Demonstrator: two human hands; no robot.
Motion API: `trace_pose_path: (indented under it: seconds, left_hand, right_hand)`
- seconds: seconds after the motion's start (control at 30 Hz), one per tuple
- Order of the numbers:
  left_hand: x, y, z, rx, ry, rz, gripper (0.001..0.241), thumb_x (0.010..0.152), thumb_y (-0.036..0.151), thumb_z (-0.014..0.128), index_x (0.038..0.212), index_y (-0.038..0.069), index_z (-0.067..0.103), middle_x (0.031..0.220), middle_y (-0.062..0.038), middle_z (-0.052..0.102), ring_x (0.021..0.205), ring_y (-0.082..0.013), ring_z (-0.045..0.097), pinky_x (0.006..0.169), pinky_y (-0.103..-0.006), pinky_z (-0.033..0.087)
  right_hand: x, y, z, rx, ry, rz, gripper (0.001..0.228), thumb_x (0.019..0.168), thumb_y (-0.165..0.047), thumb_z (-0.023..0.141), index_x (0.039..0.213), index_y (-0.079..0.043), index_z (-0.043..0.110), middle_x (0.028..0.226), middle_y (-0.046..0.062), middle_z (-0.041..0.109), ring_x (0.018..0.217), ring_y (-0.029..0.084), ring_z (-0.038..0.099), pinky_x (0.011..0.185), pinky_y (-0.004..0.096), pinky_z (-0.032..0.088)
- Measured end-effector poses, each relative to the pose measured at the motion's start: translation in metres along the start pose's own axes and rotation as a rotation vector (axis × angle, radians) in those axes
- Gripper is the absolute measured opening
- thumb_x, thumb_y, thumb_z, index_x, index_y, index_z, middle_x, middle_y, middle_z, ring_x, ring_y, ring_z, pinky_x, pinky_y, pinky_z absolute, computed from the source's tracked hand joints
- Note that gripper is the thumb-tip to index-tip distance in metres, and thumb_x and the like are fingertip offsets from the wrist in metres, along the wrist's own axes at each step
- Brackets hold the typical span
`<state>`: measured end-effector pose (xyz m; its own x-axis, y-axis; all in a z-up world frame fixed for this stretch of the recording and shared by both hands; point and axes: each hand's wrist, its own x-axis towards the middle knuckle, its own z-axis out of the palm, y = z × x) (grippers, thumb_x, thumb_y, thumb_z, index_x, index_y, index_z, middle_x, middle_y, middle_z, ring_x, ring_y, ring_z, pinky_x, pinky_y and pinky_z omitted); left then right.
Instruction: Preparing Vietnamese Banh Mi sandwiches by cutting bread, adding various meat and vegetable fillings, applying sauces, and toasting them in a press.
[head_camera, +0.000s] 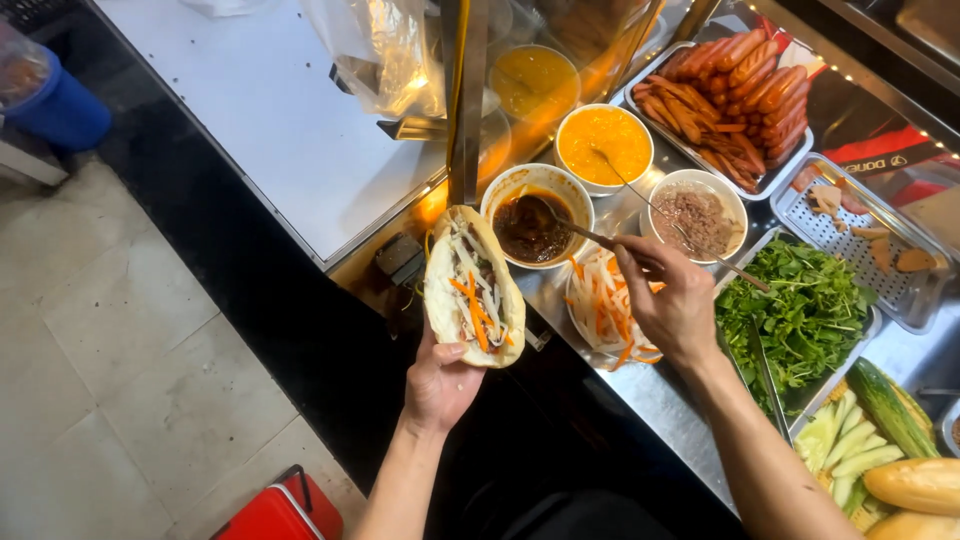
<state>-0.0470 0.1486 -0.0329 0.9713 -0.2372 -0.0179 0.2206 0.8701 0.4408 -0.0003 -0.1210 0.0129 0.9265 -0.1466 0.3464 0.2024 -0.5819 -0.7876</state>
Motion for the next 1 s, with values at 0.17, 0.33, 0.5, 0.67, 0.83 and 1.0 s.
trace_pose_path:
  seconds: [0.17,0.33,0.5,0.67,0.83,1.0]
  left_hand:
    - [0.000,-0.001,-0.007,-0.021,0.009,-0.012,0.105,0.071,0.004,0.058,0.164,0.028,0.015,0.160,-0.014,0.033,0.141,-0.0355,0.039,0.115,-0.0621,0.033]
    - [0.004,0.001,-0.004,-0.011,0.038,-0.049,0.106,0.069,0.005,0.058,0.164,0.029,0.016,0.159,-0.012,0.035,0.140,-0.0344,0.039,0.114,-0.0610,0.033]
    - [0.011,-0.005,-0.016,0.008,0.053,-0.092,0.107,0.068,0.007,0.057,0.164,0.029,0.017,0.159,-0.011,0.035,0.139,-0.0337,0.039,0.114,-0.0601,0.032]
    - [0.033,-0.007,-0.008,-0.011,0.056,-0.122,0.105,0.067,0.009,0.059,0.163,0.026,0.020,0.151,-0.015,0.039,0.134,-0.0333,0.040,0.111,-0.0574,0.039]
    - [0.071,-0.019,0.017,-0.074,0.057,-0.098,0.102,0.065,0.006,0.059,0.161,0.022,0.026,0.145,-0.019,0.042,0.130,-0.0326,0.040,0.110,-0.0538,0.043]
    - [0.107,-0.031,0.039,-0.107,0.002,-0.027,0.099,0.065,0.004,0.053,0.157,0.031,0.033,0.141,-0.016,0.038,0.124,-0.0299,0.039,0.099,-0.0510,0.050]
  right_hand:
    - [0.007,0.006,-0.008,0.032,0.020,-0.027,0.017,0.101,-0.006,0.072,0.118,-0.003,0.076,0.102,0.017,0.076,0.087,0.025,0.075,0.068,0.032,0.062]
    - [0.008,0.022,-0.001,0.118,0.098,0.077,0.020,0.107,-0.006,0.067,0.122,0.006,0.071,0.096,0.025,0.074,0.077,0.025,0.072,0.065,0.034,0.061]
    - [0.010,0.019,-0.007,0.327,0.182,0.249,0.022,0.112,-0.013,0.062,0.124,0.005,0.067,0.095,0.021,0.072,0.078,0.021,0.071,0.067,0.028,0.061]
    - [0.011,-0.015,-0.041,0.398,0.187,0.326,0.023,0.112,-0.015,0.059,0.126,0.002,0.065,0.100,0.016,0.072,0.082,0.018,0.071,0.069,0.023,0.060]
    - [0.005,-0.049,-0.079,0.425,0.253,0.299,0.024,0.109,-0.019,0.064,0.123,0.000,0.068,0.095,0.013,0.073,0.078,0.017,0.073,0.068,0.019,0.057]
    - [-0.014,-0.063,-0.105,0.375,0.274,0.212,0.027,0.114,-0.016,0.063,0.129,0.007,0.063,0.103,0.020,0.070,0.078,0.024,0.073,0.070,0.026,0.064]
